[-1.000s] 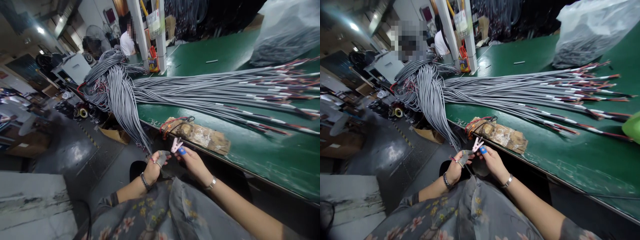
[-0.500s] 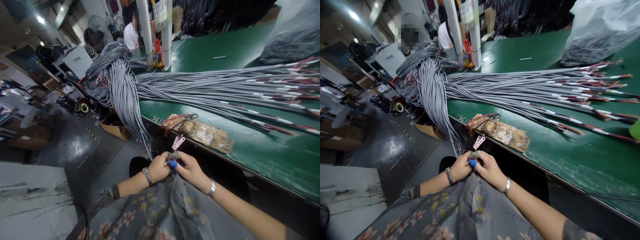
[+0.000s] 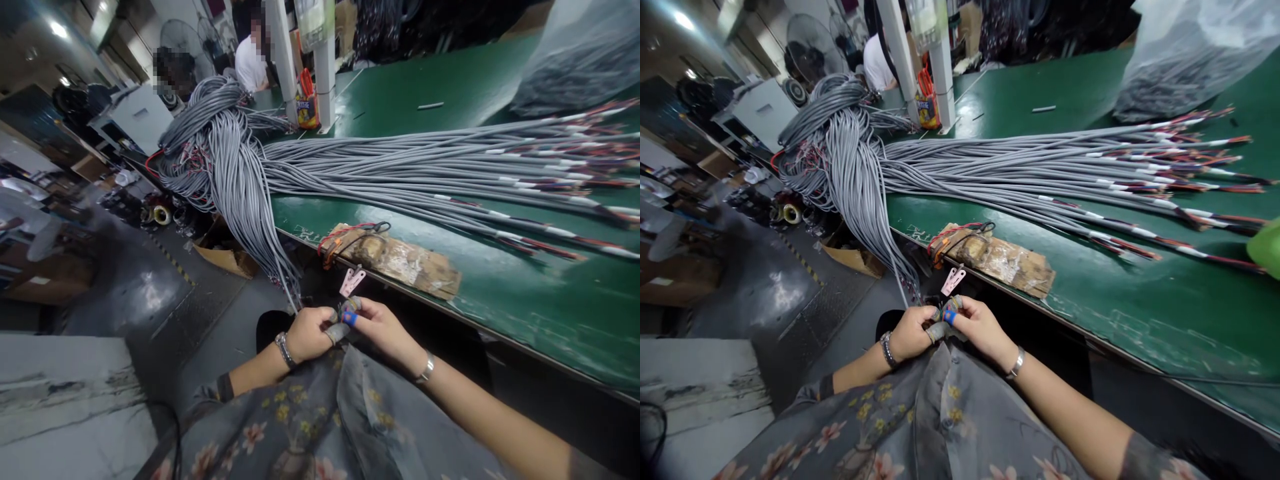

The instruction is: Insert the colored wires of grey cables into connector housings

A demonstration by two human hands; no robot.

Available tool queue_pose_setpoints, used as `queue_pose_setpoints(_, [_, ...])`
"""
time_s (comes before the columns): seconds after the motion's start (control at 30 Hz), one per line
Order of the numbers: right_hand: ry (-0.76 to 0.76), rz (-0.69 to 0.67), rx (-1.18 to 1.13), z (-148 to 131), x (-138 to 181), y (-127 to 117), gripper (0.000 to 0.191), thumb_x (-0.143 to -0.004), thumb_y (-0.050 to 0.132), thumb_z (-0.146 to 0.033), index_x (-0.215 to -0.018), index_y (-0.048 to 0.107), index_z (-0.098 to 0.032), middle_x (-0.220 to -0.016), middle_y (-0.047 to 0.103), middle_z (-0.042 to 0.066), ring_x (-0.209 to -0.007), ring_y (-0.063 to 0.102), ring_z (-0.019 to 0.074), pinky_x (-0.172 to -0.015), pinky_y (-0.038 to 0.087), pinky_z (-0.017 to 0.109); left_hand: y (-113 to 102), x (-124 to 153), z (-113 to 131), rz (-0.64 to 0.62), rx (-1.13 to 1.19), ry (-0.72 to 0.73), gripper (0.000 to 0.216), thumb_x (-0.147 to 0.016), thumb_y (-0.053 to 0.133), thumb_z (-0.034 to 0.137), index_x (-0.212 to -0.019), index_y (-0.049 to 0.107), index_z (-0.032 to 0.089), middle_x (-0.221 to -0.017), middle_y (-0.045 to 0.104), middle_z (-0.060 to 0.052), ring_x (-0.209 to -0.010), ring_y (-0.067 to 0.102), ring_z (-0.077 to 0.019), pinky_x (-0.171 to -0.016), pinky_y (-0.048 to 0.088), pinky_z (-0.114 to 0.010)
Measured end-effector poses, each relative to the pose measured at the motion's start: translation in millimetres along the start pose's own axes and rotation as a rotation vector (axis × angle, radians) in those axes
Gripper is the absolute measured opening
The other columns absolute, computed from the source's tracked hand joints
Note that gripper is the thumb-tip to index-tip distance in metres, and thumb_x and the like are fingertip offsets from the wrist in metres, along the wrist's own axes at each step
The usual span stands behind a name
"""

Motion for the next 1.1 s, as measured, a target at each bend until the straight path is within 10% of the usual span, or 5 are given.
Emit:
queue_pose_setpoints(0.37, [-0.156, 0.027, 0.196, -16, 5, 0, 0.037, -0.071, 0.067, -0.058, -0.069, 0.06, -0.021, -0.062, 0.063, 0.001, -0.057, 0.057, 0.0161, -0.059, 0.05, 0.03, 2, 6, -20, 0.127, 0.487, -0.297, 0.049, -0.07, 0.06, 0.063, -0.06, 0.059, 0.016, -0.054, 0.061, -0.004, -0.046, 0.055, -0.012, -0.043, 0.04, -0.022])
queue_pose_setpoints(1.1, [0.036, -0.008, -0.134, 4, 0, 13, 0.041, -0.066, 0.074, -0.057, -0.073, 0.055, -0.021, -0.055, 0.058, -0.003, -0.049, 0.053, 0.0133, -0.052, 0.044, 0.028, 4, 6, -16, 0.125, 0.49, -0.292, 0.047, -0.068, 0.063, 0.061, -0.057, 0.057, 0.016, -0.047, 0.056, -0.001, -0.039, 0.05, -0.0093, -0.04, 0.035, -0.02])
Point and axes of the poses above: each hand's wrist, its own x-axis away from the middle knuckle, its own y-axis out of the palm, z = x × y, the point moved 9 cm from there along -x, towards the middle knuckle
